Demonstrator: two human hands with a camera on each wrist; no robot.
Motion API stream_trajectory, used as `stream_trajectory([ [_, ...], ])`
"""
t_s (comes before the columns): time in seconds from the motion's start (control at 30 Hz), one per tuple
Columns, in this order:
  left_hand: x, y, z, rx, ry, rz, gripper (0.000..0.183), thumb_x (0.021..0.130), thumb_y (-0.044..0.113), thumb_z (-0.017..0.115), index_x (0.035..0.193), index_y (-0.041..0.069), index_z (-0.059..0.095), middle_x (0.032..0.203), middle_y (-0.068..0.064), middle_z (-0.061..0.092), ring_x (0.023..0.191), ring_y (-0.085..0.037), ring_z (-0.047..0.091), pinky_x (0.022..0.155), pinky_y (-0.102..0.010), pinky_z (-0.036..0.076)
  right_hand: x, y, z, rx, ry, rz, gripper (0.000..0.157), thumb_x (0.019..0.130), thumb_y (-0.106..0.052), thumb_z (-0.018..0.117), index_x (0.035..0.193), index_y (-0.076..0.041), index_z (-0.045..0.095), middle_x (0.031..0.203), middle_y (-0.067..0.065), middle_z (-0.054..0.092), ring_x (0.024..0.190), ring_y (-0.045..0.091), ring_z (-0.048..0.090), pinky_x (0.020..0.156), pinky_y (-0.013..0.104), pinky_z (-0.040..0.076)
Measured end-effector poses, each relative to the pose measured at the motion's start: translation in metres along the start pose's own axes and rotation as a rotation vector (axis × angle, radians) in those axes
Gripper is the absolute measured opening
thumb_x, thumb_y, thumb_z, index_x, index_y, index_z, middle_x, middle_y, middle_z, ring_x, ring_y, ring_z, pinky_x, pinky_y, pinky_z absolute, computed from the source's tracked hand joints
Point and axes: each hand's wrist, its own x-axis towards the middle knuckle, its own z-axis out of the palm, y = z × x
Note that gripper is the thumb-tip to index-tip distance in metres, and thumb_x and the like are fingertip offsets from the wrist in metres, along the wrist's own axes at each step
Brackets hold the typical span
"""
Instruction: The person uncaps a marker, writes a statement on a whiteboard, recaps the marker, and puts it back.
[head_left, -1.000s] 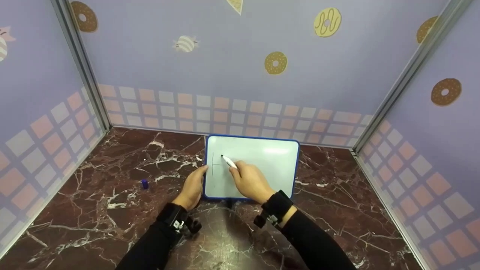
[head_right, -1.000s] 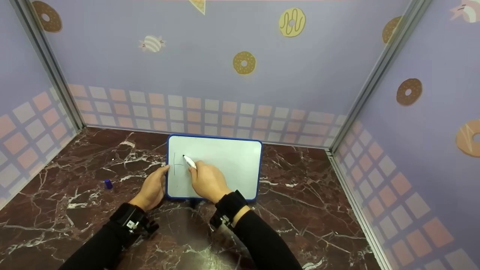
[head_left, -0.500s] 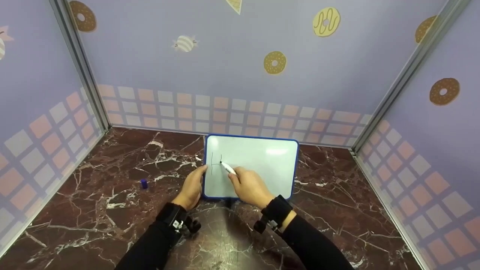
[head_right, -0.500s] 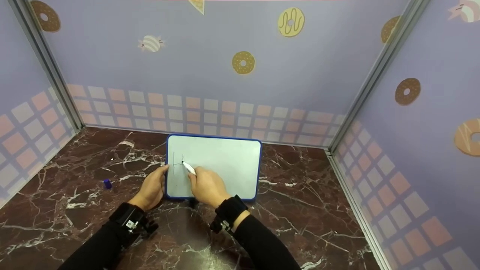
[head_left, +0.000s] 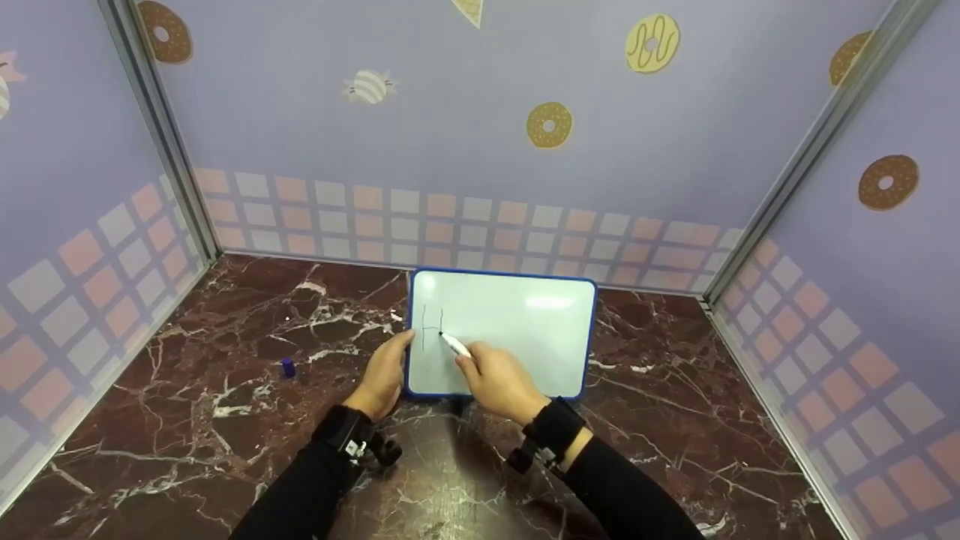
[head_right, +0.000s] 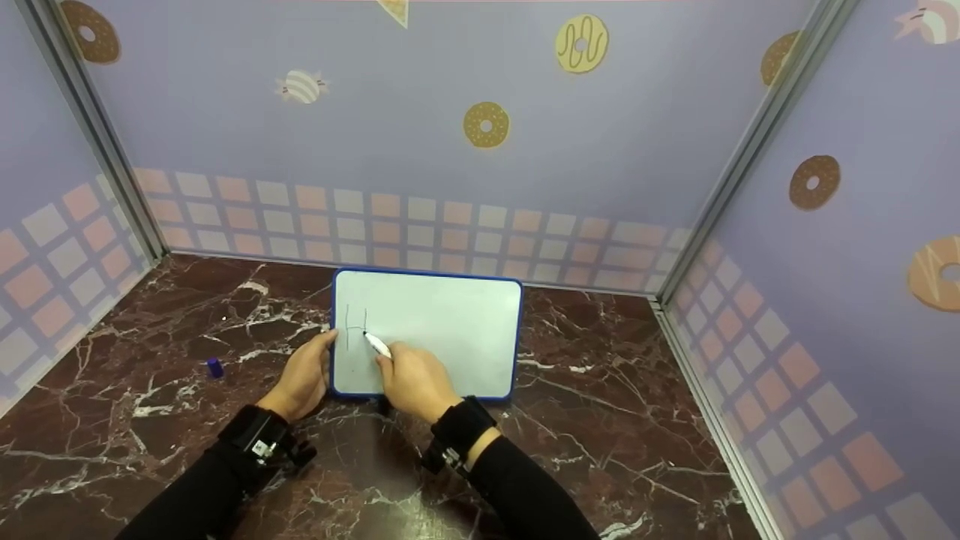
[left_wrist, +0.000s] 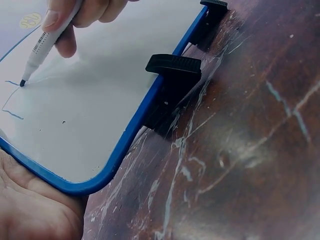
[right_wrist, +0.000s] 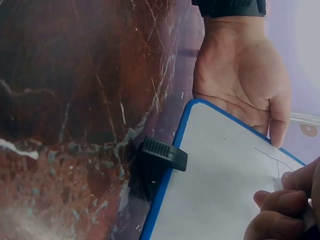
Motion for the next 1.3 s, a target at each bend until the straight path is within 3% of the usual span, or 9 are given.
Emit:
stream_trajectory([
  [0.5,0.000,0.002,0.001,-0.013,0.007,-0.011,0.044,0.119,0.023,0.040,0.132,-0.011,0.063,0.112,-0.014,0.075,0.102,-0.024,0.072,0.091,-0.038,0.063,-0.007,0.004,0.007,0.003,-0.032,-0.009,0.022,0.117,-0.021,0.058,0.110,-0.005,0.070,0.074,-0.007,0.049,0.059,0.009,0.045,0.055,0.028,0.038],
  [1.3,0.000,0.002,0.000,0.009,0.014,-0.031,0.048,0.118,0.025,0.040,0.138,-0.013,0.060,0.116,-0.014,0.074,0.105,-0.024,0.072,0.091,-0.039,0.063,-0.012,0.006,0.012,0.024,-0.062,0.035,0.023,0.117,-0.022,0.058,0.119,-0.004,0.073,0.074,-0.008,0.050,0.059,0.009,0.045,0.054,0.028,0.041],
])
